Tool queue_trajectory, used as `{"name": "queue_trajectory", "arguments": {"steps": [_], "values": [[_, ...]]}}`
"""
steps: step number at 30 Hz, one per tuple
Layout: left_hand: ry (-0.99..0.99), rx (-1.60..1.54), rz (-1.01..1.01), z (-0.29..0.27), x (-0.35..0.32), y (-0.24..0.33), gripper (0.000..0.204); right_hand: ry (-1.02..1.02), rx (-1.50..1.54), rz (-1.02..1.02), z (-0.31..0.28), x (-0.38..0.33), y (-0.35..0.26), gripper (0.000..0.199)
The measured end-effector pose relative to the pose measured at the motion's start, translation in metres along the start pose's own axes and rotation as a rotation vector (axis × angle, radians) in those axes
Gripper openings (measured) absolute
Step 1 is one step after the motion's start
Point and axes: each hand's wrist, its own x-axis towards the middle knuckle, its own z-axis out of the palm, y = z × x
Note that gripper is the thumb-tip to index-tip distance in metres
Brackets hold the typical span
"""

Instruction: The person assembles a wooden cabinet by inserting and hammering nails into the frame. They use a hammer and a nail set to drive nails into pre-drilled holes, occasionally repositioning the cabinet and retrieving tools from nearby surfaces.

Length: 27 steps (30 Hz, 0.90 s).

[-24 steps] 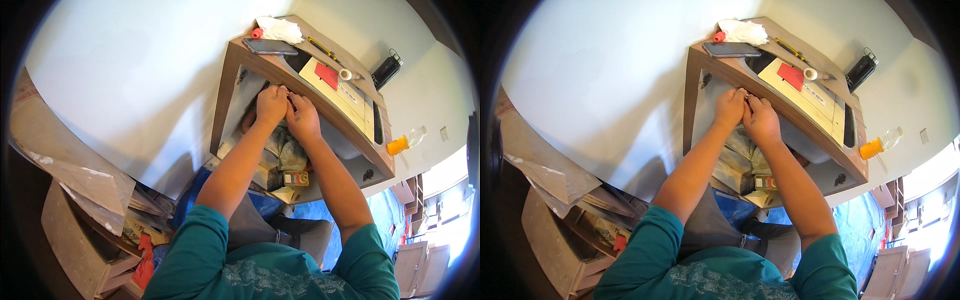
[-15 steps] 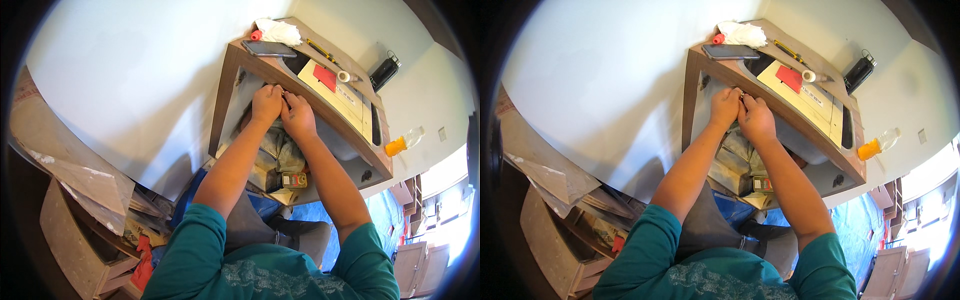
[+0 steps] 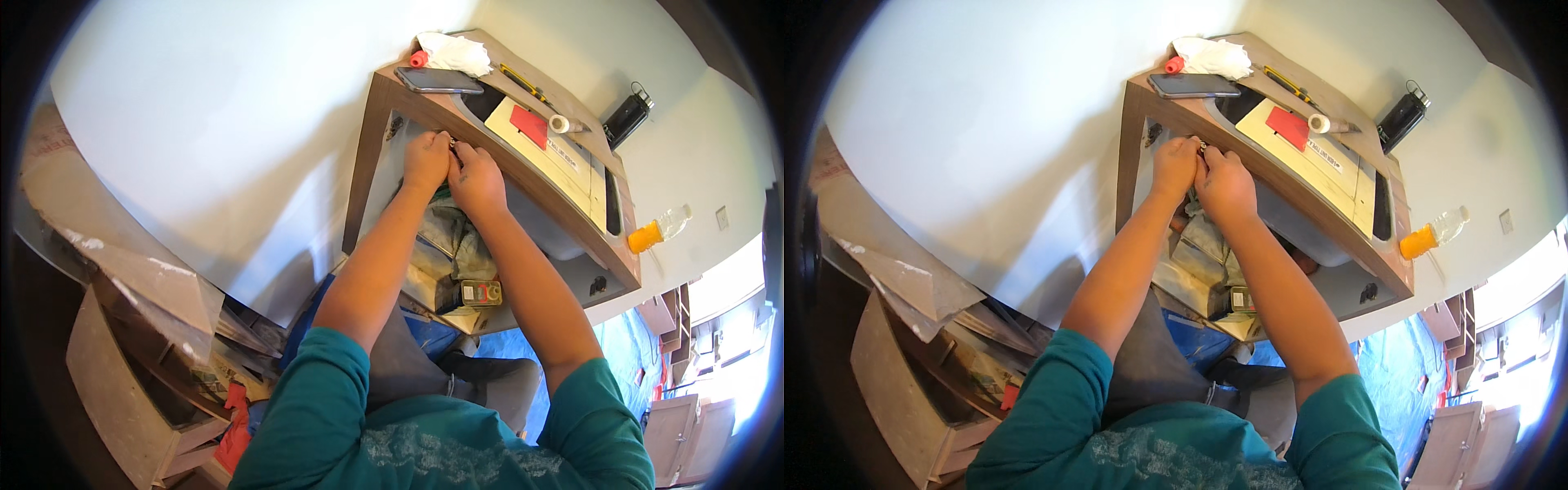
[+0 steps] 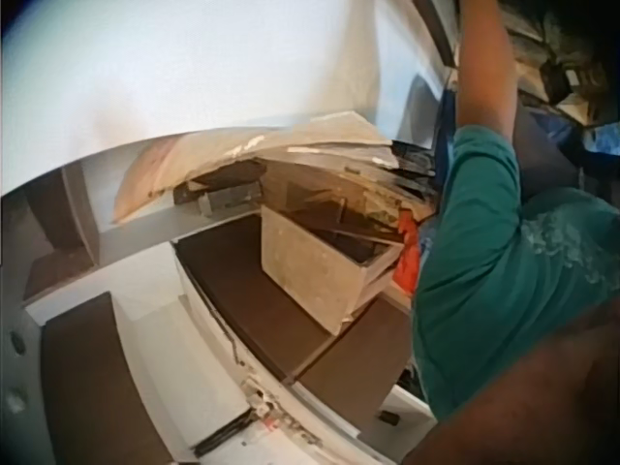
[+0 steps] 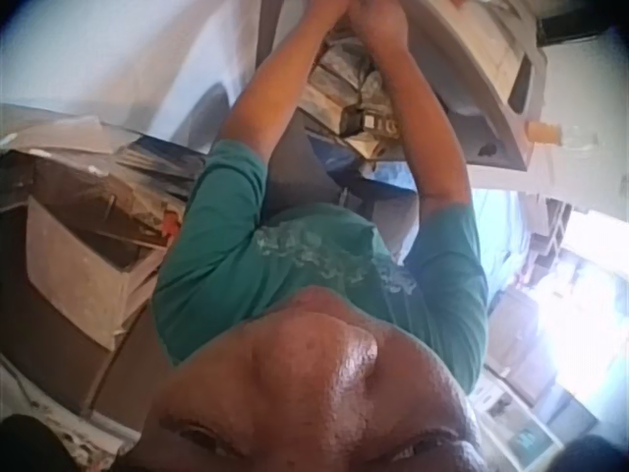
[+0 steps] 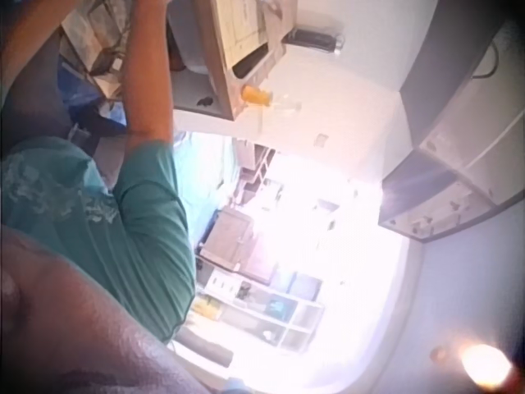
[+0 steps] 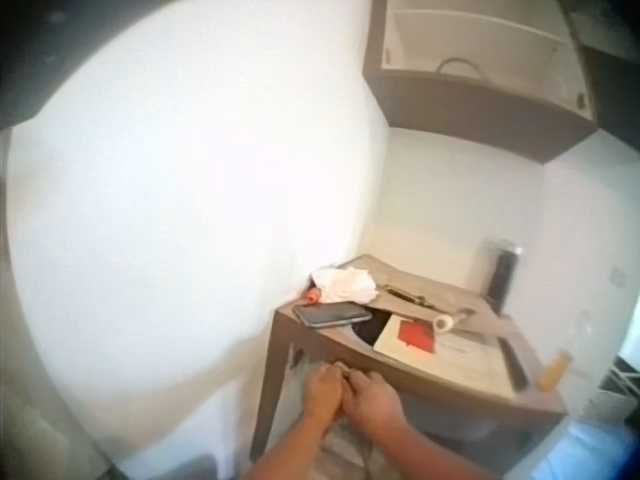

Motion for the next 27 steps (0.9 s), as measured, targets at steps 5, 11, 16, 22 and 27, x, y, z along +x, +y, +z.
{"name": "queue_trajectory", "arguments": {"steps": [5,11,16,22,27], "values": [[-0.107,0.151,-0.024,-0.001,-0.009,0.009,0.039,0.011,0.039,-0.006,-0.011,-0.006,0.009,0.024],[-0.257,-0.416,-0.284,-0.013,-0.03,0.019,0.033,-0.001,0.305,0.071,-0.065,-0.075,0.024,0.03],[-0.266,-0.579,-0.385,0.003,-0.04,0.027,0.035,-0.013,0.558,0.401,-0.108,-0.163,0.051,0.033],[-0.229,-0.763,-0.496,0.01,-0.041,0.015,0.029,0.053,0.612,0.501,-0.123,-0.228,0.077,0.036],[-0.176,-0.979,-0.538,0.021,-0.033,0.016,0.028,0.06,0.703,0.576,-0.122,-0.25,0.074,0.036]]}}
